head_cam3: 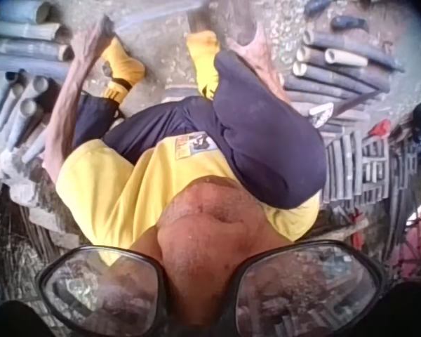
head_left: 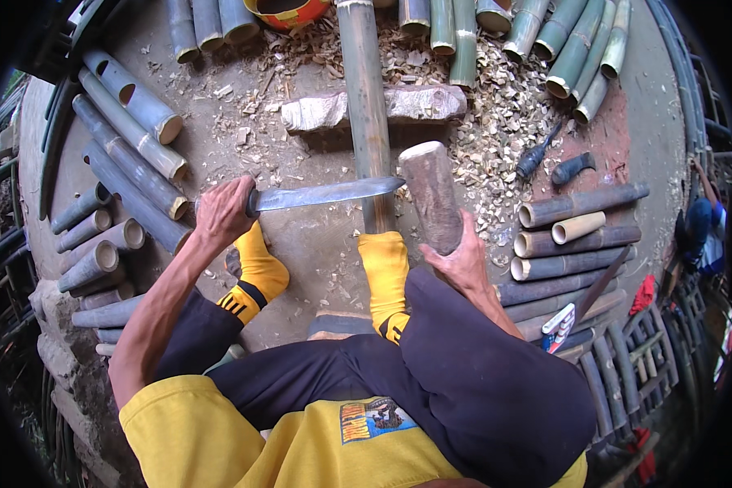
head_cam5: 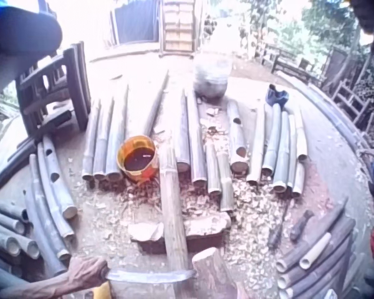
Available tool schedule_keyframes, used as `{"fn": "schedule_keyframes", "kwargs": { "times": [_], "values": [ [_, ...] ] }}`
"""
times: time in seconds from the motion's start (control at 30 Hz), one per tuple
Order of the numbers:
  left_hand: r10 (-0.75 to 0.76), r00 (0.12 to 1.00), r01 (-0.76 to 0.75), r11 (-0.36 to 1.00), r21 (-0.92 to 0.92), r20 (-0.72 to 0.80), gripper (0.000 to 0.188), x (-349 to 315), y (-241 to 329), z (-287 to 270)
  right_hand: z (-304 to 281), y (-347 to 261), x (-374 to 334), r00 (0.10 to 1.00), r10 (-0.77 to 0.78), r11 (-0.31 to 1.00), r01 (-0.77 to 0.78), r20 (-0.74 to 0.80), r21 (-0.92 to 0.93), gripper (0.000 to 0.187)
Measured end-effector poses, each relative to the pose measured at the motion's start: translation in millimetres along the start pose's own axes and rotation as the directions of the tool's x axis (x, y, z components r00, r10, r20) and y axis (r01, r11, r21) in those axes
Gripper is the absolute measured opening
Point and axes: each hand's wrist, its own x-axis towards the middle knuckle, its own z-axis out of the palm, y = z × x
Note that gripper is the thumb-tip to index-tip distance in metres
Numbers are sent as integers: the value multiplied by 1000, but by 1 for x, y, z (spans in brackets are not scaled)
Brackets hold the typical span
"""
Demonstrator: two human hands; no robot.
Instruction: The person prepares bamboo poles by cutting, measuring, and carving holes into them using a large knife and a small carving tool. They use a measuring tape to mark locations on a bamboo pole, then use a wooden block to hammer a knife into the bamboo to create openings.
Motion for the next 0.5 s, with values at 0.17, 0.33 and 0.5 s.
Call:
{"fn": "schedule_keyframes", "kwargs": {
  "times": [0.17, 0.33, 0.5],
  "values": [
    [7, 999, -4, 999, 53, -43, 21, -5, -3, 14, 12, 9, 7, 995, -94, 995, 93, -20, -43, 81],
    [38, 995, -32, 997, 65, -90, 21, 1, -7, 15, 11, 11, 15, 992, -124, 992, 123, -23, -40, 80],
    [33, 998, -31, 998, 61, -46, 22, 5, -10, 13, 5, 11, 19, 988, -152, 985, 151, 1, -83, 84]
  ]
}}
